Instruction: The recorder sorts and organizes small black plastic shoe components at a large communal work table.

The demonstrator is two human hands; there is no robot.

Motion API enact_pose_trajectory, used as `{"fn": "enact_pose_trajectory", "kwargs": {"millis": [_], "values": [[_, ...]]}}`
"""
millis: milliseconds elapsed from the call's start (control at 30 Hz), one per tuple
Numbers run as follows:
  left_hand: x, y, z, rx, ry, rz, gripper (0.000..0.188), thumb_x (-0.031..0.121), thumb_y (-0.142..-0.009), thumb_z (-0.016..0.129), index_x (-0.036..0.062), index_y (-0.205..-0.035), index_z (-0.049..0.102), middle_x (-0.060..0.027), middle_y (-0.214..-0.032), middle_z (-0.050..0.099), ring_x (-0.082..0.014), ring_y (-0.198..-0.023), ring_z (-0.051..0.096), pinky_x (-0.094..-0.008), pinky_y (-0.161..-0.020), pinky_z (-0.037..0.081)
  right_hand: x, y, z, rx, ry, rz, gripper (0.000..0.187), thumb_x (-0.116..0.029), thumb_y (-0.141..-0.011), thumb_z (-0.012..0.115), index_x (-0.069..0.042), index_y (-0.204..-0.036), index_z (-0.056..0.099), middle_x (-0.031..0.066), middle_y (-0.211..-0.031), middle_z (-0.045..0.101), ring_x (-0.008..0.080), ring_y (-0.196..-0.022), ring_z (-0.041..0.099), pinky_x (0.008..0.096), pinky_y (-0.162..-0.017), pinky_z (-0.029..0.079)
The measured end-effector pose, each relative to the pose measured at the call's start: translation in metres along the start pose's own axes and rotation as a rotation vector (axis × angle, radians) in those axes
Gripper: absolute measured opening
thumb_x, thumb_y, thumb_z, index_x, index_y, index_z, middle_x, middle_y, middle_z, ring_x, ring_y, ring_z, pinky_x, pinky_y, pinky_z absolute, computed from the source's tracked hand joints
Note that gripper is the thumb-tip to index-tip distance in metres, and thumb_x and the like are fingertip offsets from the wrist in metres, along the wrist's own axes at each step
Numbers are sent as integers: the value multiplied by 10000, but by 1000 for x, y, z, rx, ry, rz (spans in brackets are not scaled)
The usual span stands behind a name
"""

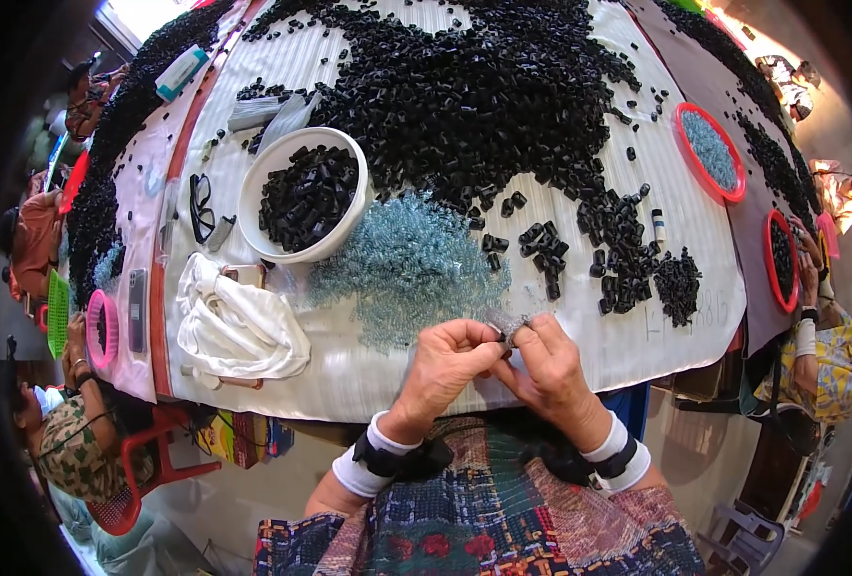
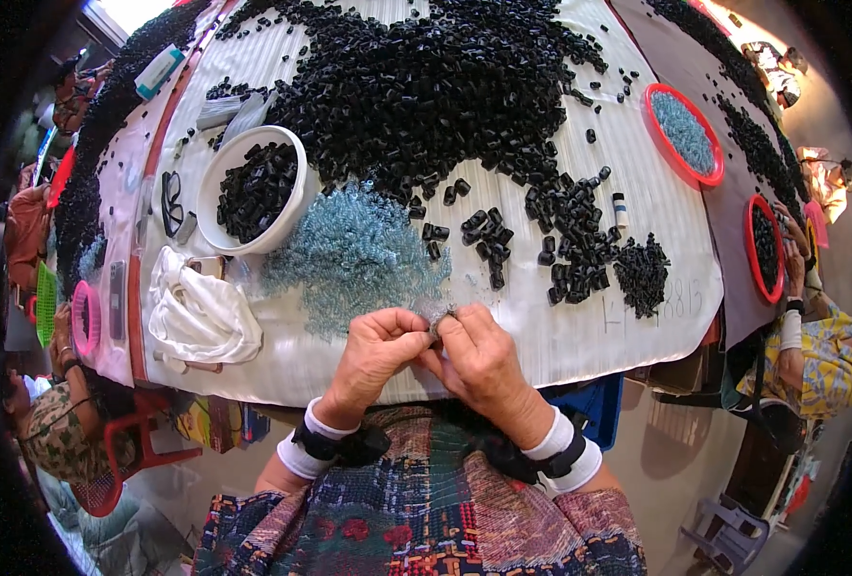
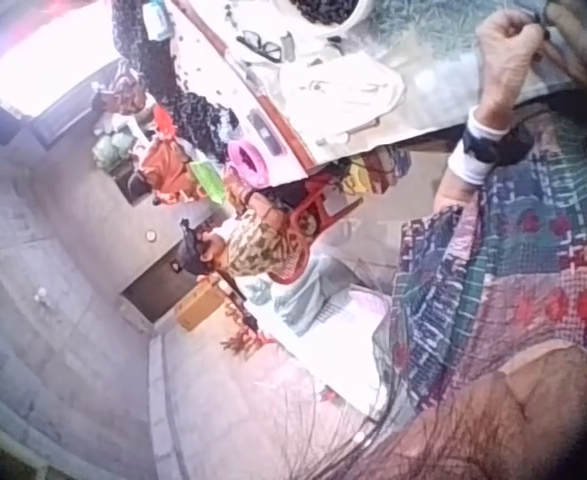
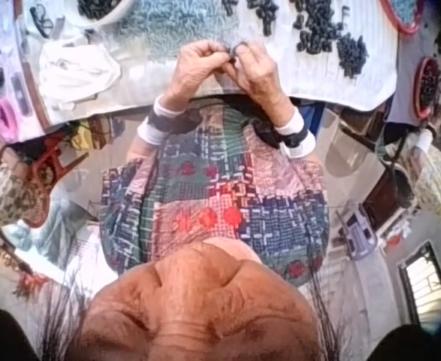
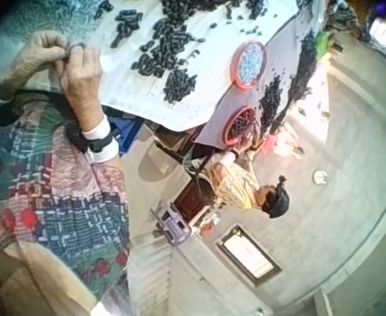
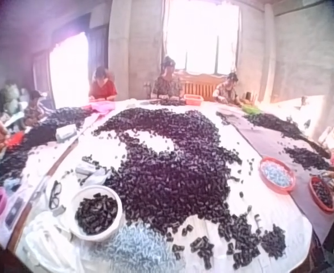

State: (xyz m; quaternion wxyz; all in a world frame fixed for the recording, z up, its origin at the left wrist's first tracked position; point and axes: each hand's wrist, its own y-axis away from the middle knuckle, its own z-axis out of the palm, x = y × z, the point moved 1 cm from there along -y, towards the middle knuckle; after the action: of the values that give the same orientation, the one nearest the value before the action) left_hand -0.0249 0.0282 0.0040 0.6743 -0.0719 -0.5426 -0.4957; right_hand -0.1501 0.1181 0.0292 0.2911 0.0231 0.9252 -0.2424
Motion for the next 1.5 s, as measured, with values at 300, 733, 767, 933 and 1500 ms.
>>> {"fn": "enact_pose_trajectory", "kwargs": {"millis": [300,733,767,933,1500], "values": [[1,-1,-2,-37,53,41,136,64,-849,628,-33,-945,624,-81,-807,655,-116,-671,621,-218,-595,523,6,-2,-4,43,7,-15,290,-69,-626,752,-2,-813,540,125,-733,485,293,-658,506,374,-547,440],[2,0,-1,-41,53,25,167,124,-848,651,-26,-919,646,-55,-794,650,-93,-667,603,-205,-616,497,5,5,1,81,-38,-2,247,-36,-633,738,-11,-757,526,110,-678,453,278,-599,479,360,-501,416],[3,0,0,-43,67,5,166,121,-848,650,-28,-920,643,-55,-800,648,-94,-671,602,-206,-618,498,4,3,-1,85,-28,-13,251,-47,-635,740,-13,-750,520,109,-677,451,278,-596,478,361,-501,417],[-1,1,-5,-118,71,-1,171,104,-850,641,-38,-943,628,-64,-824,651,-102,-692,604,-207,-630,495,4,0,-6,27,10,-48,255,-68,-646,739,-10,-781,530,111,-714,475,282,-639,510,355,-534,445],[98,-5,-83,310,256,491,147,145,-901,578,11,-962,576,-126,-823,659,-148,-646,649,-249,-512,561,62,-59,24,50,397,56,181,-68,-758,575,-81,-938,575,67,-875,609,251,-849,537,357,-722,416]]}}
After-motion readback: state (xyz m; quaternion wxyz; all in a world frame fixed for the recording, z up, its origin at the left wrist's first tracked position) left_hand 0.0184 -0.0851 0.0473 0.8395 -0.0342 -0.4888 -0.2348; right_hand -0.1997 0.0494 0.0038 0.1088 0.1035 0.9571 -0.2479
